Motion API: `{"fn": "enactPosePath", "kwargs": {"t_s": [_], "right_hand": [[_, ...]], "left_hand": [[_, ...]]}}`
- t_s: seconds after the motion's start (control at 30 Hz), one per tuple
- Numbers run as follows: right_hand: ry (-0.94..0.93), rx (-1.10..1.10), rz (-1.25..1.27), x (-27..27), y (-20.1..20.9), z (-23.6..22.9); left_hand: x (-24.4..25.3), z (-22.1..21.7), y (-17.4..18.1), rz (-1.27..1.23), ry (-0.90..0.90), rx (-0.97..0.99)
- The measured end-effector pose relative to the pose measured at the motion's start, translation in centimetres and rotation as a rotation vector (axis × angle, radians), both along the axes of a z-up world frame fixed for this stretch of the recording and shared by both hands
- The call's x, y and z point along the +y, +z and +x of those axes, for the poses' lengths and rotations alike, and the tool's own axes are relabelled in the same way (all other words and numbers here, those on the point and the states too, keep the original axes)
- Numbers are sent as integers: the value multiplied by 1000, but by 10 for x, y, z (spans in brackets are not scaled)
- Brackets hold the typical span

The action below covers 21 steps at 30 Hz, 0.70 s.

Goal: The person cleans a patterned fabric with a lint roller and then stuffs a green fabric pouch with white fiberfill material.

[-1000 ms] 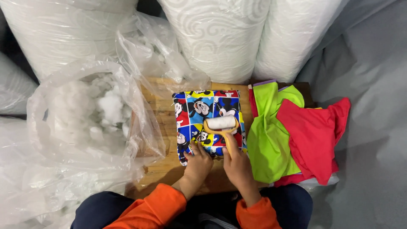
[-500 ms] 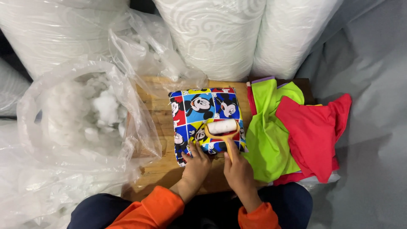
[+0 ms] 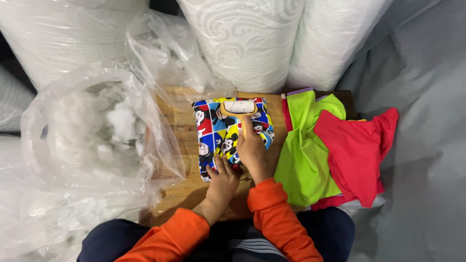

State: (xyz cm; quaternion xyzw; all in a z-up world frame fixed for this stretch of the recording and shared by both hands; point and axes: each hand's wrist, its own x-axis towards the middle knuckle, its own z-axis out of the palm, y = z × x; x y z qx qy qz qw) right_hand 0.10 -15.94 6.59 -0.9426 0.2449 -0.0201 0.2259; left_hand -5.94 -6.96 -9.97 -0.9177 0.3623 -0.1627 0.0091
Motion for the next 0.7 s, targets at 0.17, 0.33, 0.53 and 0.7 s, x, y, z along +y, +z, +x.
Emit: {"fn": "enactPosePath", "kwargs": {"t_s": [0.17, 0.33, 0.53, 0.7], "right_hand": [[5, 58, 18, 1, 19, -24], [52, 21, 64, 14, 42, -88], [5, 125, 121, 14, 61, -157], [84, 101, 100, -4, 35, -164]], "left_hand": [[-1, 0, -17, -14, -30, 42], [7, -4, 6, 22, -41, 114], [5, -7, 2, 37, -30, 107], [-1, -8, -6, 111, 43, 11]]}}
